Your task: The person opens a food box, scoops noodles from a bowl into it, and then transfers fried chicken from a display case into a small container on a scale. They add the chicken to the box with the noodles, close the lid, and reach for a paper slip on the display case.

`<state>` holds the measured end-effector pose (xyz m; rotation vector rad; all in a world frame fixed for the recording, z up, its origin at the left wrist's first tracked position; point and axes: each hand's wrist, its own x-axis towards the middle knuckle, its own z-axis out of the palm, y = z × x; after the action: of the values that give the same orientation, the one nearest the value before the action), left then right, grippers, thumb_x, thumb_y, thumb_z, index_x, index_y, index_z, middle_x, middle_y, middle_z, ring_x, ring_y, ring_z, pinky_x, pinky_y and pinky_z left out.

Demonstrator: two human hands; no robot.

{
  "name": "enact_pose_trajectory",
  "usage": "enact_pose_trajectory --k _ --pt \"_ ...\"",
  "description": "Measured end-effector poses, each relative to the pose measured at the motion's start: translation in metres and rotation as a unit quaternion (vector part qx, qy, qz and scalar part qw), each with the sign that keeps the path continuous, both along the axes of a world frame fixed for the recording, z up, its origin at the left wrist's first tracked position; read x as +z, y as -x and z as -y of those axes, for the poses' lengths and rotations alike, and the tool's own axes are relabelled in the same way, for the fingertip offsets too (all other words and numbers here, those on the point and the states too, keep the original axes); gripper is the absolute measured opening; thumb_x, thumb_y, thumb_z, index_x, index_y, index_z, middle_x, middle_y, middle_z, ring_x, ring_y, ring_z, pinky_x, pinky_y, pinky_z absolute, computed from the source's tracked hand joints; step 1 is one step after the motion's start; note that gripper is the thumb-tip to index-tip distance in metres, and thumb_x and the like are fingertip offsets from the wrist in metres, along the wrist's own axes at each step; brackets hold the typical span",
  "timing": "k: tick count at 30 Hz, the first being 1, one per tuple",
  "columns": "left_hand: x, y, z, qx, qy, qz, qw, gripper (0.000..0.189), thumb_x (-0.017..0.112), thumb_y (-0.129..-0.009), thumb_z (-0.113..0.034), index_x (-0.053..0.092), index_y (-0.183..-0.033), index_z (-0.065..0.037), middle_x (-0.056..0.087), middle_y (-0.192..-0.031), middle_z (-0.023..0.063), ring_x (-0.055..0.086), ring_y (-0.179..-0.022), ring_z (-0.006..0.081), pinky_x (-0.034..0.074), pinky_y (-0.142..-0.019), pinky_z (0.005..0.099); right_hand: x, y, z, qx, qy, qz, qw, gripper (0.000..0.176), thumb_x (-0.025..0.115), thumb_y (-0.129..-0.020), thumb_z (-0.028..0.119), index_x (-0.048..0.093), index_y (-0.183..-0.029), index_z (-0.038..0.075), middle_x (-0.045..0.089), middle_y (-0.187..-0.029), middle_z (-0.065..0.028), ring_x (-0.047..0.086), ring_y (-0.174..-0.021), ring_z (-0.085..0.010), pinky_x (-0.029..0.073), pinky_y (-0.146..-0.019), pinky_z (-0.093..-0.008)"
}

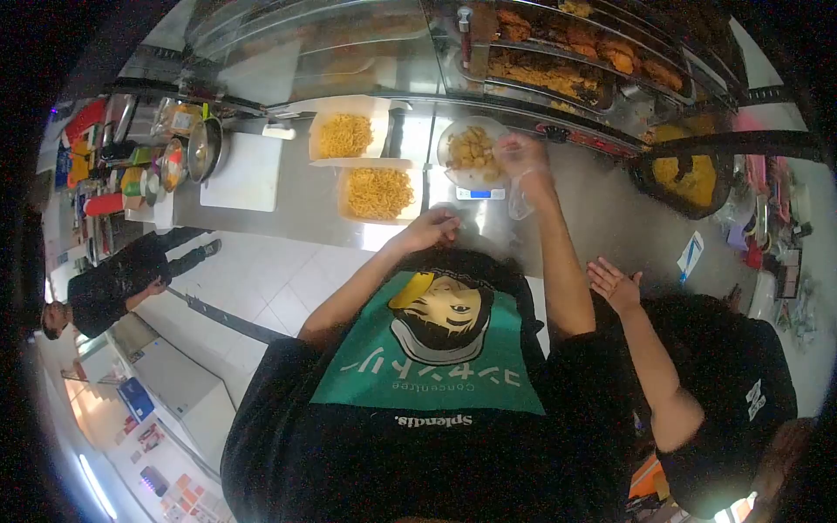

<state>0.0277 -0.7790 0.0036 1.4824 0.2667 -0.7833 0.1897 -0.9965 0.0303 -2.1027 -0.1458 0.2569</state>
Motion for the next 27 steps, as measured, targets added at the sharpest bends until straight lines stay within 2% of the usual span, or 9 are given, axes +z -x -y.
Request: enact_pose_trajectory --k 5,7,8,10,17,20,23,25,27 --pt "0.001 -0.002 0.003 -0.014 0.004 0.016 1.000 0.031 0.058 -0.096 -0.034 0.056 -0.098 -0.004 0.059 -0.076 0.0040 0.057 -0.068 0.0131 0.048 -0.063 0.0296 0.024 0.003 0.018 -0.069 -0.233 -0.169 0.955 0.020 0.068 -0.083 0.003 0.067 -0.103 0.006 0.068 -0.097 -0.0066 0.066 -0.086 -0.0235 0.053 -0.079 -0.0305" --pt "0.012 -0.001 0.003 -0.008 -0.003 0.009 1.000 0.031 0.058 -0.096 -0.034 0.056 -0.098 -0.004 0.059 -0.077 0.0041 0.057 -0.068 0.0131 0.048 -0.063 0.0295 0.028 0.007 0.022 -0.167 -0.585 -0.260 0.750 0.027 0.062 -0.087 -0.001 0.061 -0.114 0.003 0.063 -0.113 -0.0120 0.061 -0.102 -0.0254 0.050 -0.093 -0.0334" --pt "0.016 -0.002 0.005 -0.003 -0.009 0.003 1.000 0.031 0.058 -0.096 -0.035 0.056 -0.098 -0.004 0.059 -0.077 0.0042 0.057 -0.068 0.0132 0.048 -0.063 0.0294 0.029 0.007 0.026 -0.168 -0.583 -0.258 0.752 0.027 0.062 -0.087 -0.001 0.061 -0.114 0.003 0.063 -0.113 -0.0120 0.061 -0.102 -0.0254 0.050 -0.093 -0.0334" --pt "0.007 -0.004 0.005 -0.011 0.004 0.000 1.000 0.031 0.058 -0.096 -0.035 0.056 -0.099 -0.004 0.059 -0.078 0.0043 0.057 -0.069 0.0133 0.048 -0.063 0.0292 0.037 0.009 0.031 -0.110 -0.770 -0.283 0.561 0.031 0.058 -0.091 0.001 0.056 -0.121 0.004 0.056 -0.122 -0.0155 0.053 -0.116 -0.0309 0.049 -0.096 -0.0389" --pt "0.014 -0.001 0.004 -0.014 -0.022 -0.012 1.000 0.034 0.058 -0.096 -0.037 0.058 -0.104 -0.004 0.060 -0.078 0.0042 0.057 -0.070 0.0130 0.047 -0.062 0.0287 0.061 0.011 0.029 -0.043 -0.760 -0.329 0.559 0.027 0.054 -0.095 0.010 0.056 -0.122 0.004 0.054 -0.122 -0.0167 0.053 -0.109 -0.0297 0.051 -0.088 -0.0368" --pt "0.003 0.002 0.003 -0.008 -0.016 -0.010 1.000 0.034 0.058 -0.096 -0.037 0.058 -0.105 -0.004 0.060 -0.078 0.0042 0.057 -0.070 0.0128 0.047 -0.062 0.0287 0.042 0.014 0.039 -0.114 -0.709 -0.359 0.596 0.027 0.054 -0.096 0.014 0.056 -0.122 0.007 0.056 -0.118 -0.0146 0.056 -0.097 -0.0244 0.052 -0.075 -0.0328" --pt "0.002 0.000 0.001 -0.023 -0.014 -0.004 1.000 0.032 0.056 -0.098 -0.034 0.056 -0.108 -0.003 0.060 -0.083 0.0050 0.058 -0.074 0.0139 0.050 -0.066 0.0292 0.041 0.010 0.056 0.017 -0.713 -0.359 0.601 0.034 0.061 -0.091 0.011 0.055 -0.124 0.004 0.061 -0.107 -0.0127 0.059 -0.084 -0.0188 0.052 -0.071 -0.0306" --pt "0.007 -0.003 0.004 -0.046 -0.014 -0.004 0.999 0.031 0.055 -0.099 -0.031 0.055 -0.110 -0.003 0.059 -0.087 0.0059 0.059 -0.079 0.0150 0.052 -0.070 0.0298 0.053 0.008 0.068 -0.167 -0.625 -0.272 0.712 0.036 0.062 -0.091 0.014 0.054 -0.125 0.004 0.059 -0.097 -0.0081 0.055 -0.070 -0.0146 0.050 -0.061 -0.0270" --pt "0.013 -0.006 0.005 -0.013 0.028 -0.046 0.998 0.028 0.053 -0.100 -0.031 0.054 -0.111 -0.005 0.058 -0.091 0.0066 0.060 -0.076 0.0160 0.053 -0.069 0.0302 0.067 -0.015 0.077 -0.151 -0.653 -0.209 0.712 0.034 0.062 -0.091 0.016 0.055 -0.122 0.004 0.059 -0.096 -0.0082 0.056 -0.075 -0.0159 0.051 -0.065 -0.0274"
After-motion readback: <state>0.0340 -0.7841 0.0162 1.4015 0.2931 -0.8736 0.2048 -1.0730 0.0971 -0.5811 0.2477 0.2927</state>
